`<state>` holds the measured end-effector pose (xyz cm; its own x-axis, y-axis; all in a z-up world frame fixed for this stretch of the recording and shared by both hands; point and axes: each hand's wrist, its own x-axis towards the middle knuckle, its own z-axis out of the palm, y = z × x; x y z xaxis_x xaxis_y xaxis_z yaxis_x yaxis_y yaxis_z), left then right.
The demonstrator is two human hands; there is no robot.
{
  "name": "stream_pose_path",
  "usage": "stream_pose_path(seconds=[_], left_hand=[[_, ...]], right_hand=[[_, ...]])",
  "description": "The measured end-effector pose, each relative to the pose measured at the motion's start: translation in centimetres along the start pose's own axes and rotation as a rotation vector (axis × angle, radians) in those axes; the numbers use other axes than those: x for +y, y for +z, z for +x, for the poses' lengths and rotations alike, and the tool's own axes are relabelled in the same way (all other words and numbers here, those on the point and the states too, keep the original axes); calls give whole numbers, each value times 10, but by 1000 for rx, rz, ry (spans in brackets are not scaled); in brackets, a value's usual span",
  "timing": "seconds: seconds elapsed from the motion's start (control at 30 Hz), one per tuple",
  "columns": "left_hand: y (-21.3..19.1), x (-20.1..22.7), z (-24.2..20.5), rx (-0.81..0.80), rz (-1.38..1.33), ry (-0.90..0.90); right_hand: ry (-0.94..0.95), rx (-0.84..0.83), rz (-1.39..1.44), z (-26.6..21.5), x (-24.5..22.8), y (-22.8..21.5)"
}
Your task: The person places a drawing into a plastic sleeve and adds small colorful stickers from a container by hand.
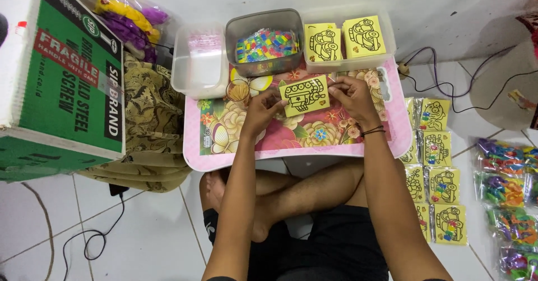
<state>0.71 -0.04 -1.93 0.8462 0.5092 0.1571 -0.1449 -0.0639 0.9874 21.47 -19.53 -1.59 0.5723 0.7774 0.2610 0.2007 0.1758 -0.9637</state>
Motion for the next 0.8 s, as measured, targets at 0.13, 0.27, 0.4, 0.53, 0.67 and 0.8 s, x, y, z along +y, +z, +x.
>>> stream_pose_path(seconds=[0.13, 0.27, 0.4, 0.53, 0.67, 0.8], left_hand=[[-1, -1, 1, -3, 43, 13], [3, 13, -2, 17, -5, -23], [-11, -23, 4, -2, 48, -10], [0, 16, -6, -11, 38, -28], [2, 22, -6, -33, 4, -40], [2, 20, -5, -46, -13, -38]], right_hand=[[12, -20, 26, -2, -10, 3], [-19, -11, -79, -3, -11, 4], [-13, -32, -190, -4, -19, 5], [-10, -53, -259, -4, -23, 8], [-32, -120, -237, -2, 2, -2], [-26, -151, -205, -1, -5, -2]])
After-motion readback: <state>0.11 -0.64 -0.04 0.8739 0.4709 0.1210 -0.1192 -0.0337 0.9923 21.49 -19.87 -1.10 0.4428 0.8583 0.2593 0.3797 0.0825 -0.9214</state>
